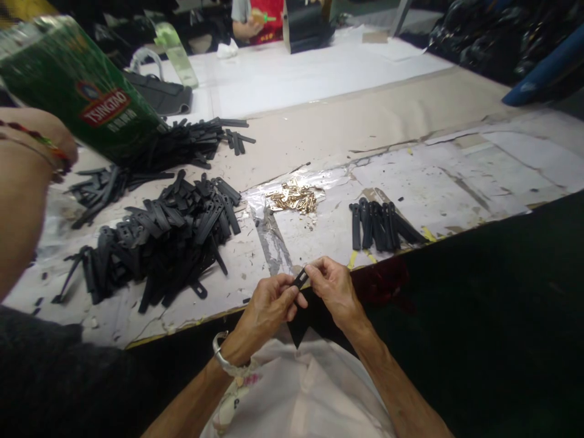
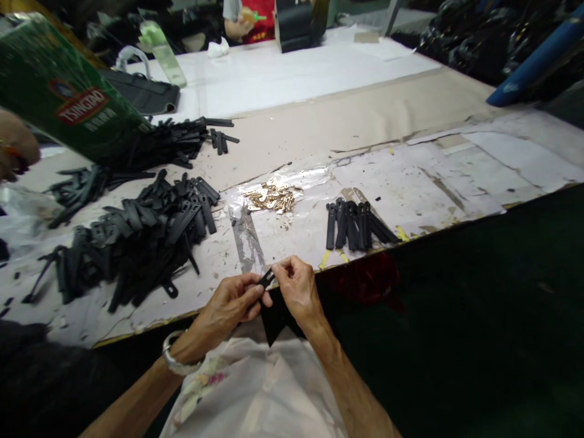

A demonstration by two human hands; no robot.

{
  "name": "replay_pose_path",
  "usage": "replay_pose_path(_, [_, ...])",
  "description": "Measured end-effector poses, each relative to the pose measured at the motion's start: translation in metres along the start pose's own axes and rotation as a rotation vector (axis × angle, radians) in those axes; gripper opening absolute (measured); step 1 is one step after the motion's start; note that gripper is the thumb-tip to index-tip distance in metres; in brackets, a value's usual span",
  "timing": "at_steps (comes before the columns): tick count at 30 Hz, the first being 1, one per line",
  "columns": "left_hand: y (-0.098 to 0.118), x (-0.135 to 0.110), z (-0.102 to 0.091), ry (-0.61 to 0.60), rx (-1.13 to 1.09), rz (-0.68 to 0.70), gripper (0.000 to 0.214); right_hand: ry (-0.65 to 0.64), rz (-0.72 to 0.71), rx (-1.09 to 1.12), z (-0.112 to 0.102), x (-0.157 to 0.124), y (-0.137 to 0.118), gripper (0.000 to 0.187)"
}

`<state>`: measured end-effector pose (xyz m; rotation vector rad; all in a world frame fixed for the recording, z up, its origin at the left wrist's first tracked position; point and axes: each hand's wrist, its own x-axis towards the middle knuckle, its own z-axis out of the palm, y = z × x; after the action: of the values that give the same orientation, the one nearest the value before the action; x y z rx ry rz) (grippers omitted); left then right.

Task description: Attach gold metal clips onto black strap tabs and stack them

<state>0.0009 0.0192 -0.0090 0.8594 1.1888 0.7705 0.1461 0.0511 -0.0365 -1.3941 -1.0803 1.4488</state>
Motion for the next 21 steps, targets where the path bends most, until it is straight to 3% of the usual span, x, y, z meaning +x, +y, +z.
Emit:
replay_pose_path(8, [0.0, 0.002, 0.0, -0.011, -0.105, -0.071, 0.024, -0.089, 0.092, 0.232, 0.005, -0.003, 0.0, 0.031])
replay_pose_path(11, [-0.005, 0.005, 0.0, -0.013, -0.091, -0.02, 0.023, -0.123, 0.121, 0.292, 0.006, -0.004, -0.001, 0.032])
replay_pose_path(16, [-0.006, 0.017, 0.01, 0.172, 0.001, 0.093, 0.015, -0.124, 0.123, 0.347, 0.007, 0.0, -0.006, 0.033])
replay_pose_path(21, [-0.004, 0.023, 0.021, 0.318, 0.093, 0.18, 0.015, -0.06, 0.077, 0.25, 0.006, 0.002, -0.012, 0.032])
